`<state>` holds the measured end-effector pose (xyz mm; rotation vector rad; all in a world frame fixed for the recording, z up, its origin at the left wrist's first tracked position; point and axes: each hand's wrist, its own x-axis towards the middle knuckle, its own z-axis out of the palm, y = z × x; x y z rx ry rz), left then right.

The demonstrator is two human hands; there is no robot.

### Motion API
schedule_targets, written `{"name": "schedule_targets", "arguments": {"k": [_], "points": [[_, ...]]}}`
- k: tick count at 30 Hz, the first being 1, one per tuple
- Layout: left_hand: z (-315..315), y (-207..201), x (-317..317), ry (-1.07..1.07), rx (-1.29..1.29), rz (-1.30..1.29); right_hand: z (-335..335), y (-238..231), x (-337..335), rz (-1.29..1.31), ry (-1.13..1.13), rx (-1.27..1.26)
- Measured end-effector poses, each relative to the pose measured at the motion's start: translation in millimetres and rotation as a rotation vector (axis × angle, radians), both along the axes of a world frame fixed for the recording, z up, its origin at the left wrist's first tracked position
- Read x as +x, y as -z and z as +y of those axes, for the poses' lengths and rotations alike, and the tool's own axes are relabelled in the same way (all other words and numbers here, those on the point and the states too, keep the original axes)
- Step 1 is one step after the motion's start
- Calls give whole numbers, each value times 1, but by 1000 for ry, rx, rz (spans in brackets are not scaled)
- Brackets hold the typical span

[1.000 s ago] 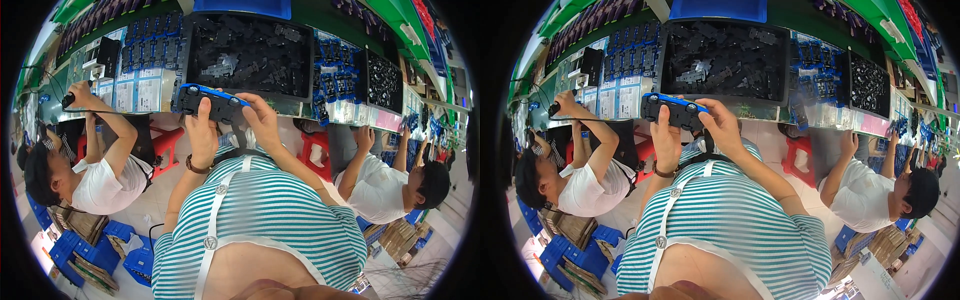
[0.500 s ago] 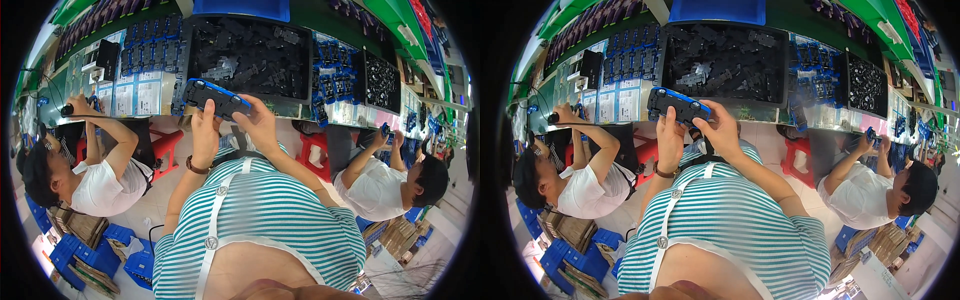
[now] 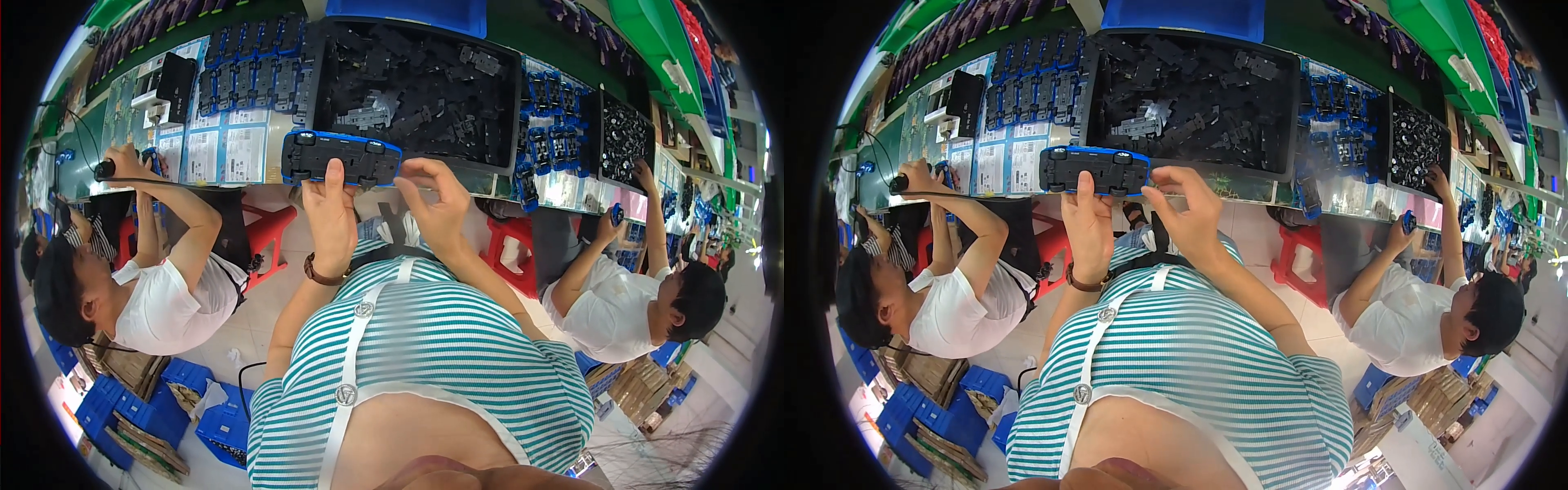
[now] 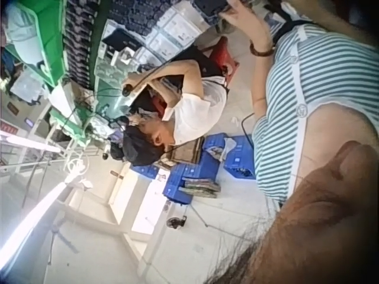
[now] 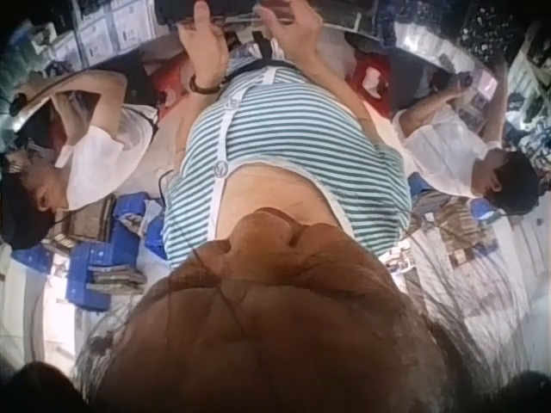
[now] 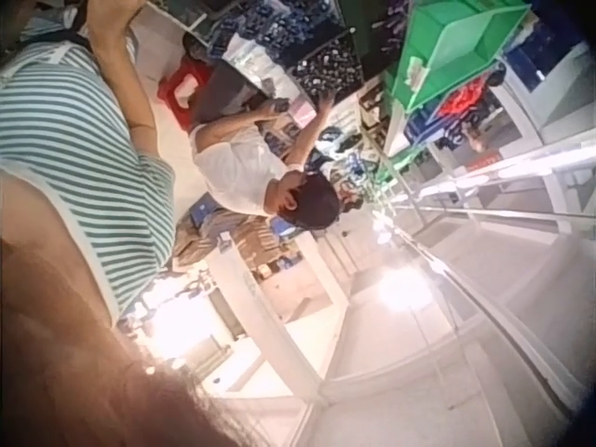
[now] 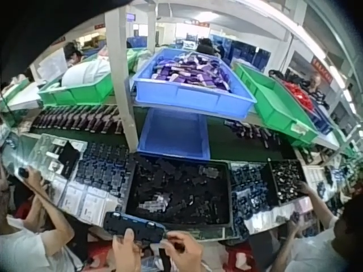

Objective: The person assembles toy cars by picking up car bodies, taking black plastic components from a tray, fitting the parts onto the car bodies by hand, and placing the assembled cars on the table.

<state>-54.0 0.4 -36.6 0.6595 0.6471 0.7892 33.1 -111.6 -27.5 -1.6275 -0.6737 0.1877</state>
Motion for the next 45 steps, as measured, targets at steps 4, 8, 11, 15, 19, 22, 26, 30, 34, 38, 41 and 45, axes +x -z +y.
{"name": "schedule_targets", "arguments": {"k": [4, 8, 11, 15, 19, 22, 26, 30, 34, 38, 41, 45], "points": [[-2, 3, -5, 5, 36, 0, 7, -1, 0, 28, 65, -76], [-4, 7, -8, -22, 167, 94, 9, 3, -1, -73, 97, -178], [-4, 1, -6, -16, 283, 160, 16, 10, 4, -284, 112, -196], [5, -3, -6, -27, 315, 231, 19, 15, 7, -448, 47, -253], [20, 13, -7, -103, 223, 184, 18, 13, -3, -28, -50, -83], [43, 28, -14, -129, 208, 200, 11, 9, -4, -5, -88, -113], [98, 62, -31, -187, 178, 396, -22, 42, 16, -400, -123, -431], [182, 146, -81, -206, 417, 742, -91, 91, 23, -388, 1, -768], [232, 200, -111, -5, 704, 972, -168, 138, 28, -104, 147, -1119], [244, 246, -81, 159, 843, 1089, -244, 187, 6, -132, 312, -1450], [257, 268, -80, 324, 819, 1122, -303, 250, -7, -113, 360, -1482], [275, 300, -83, 206, 1050, 1019, -243, 198, 20, 38, 556, -1386]]}}
